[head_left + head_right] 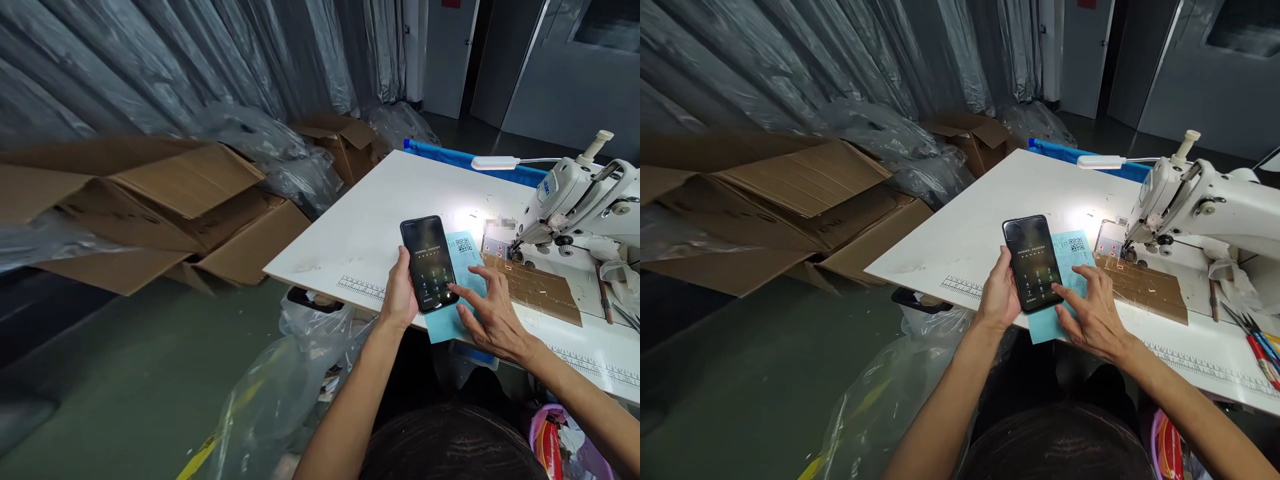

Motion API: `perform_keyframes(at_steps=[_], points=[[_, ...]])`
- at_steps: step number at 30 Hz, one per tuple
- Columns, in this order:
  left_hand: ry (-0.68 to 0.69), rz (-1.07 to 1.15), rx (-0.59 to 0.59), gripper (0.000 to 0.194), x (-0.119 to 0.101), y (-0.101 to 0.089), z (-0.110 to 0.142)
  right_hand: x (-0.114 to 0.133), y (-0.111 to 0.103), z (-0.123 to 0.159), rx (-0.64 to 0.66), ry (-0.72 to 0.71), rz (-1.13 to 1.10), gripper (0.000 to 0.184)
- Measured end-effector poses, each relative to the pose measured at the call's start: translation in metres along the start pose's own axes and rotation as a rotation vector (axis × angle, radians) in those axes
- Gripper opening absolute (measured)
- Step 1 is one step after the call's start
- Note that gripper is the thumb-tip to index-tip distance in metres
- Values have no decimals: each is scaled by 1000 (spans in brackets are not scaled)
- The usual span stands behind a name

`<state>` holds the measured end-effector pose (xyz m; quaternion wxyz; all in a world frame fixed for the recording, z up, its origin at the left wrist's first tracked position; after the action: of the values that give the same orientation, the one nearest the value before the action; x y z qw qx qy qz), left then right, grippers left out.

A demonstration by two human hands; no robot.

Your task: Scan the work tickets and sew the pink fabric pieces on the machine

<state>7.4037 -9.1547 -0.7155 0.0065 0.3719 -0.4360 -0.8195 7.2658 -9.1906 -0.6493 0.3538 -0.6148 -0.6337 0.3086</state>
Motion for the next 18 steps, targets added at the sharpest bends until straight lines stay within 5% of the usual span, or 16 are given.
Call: perform_keyframes(at_steps=[10,18], points=[[-17,5,-33,42,2,-3,1,-2,-12,-9,-153,8,-46,33],[-27,22,-53,45,0,0,4,-4,2,-46,-119,-54,39,39]])
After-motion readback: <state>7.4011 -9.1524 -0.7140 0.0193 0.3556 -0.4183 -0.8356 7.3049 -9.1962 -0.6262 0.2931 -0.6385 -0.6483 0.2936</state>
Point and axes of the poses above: each hand's wrist, its own z-axis away from the middle knuckle, its own y-axis out of the palm, x = y × z, the point moved 10 cm from there along -z, towards the middle knuckle, and after that the axes turned 6 degrees about -y, right-handed, at the moved point
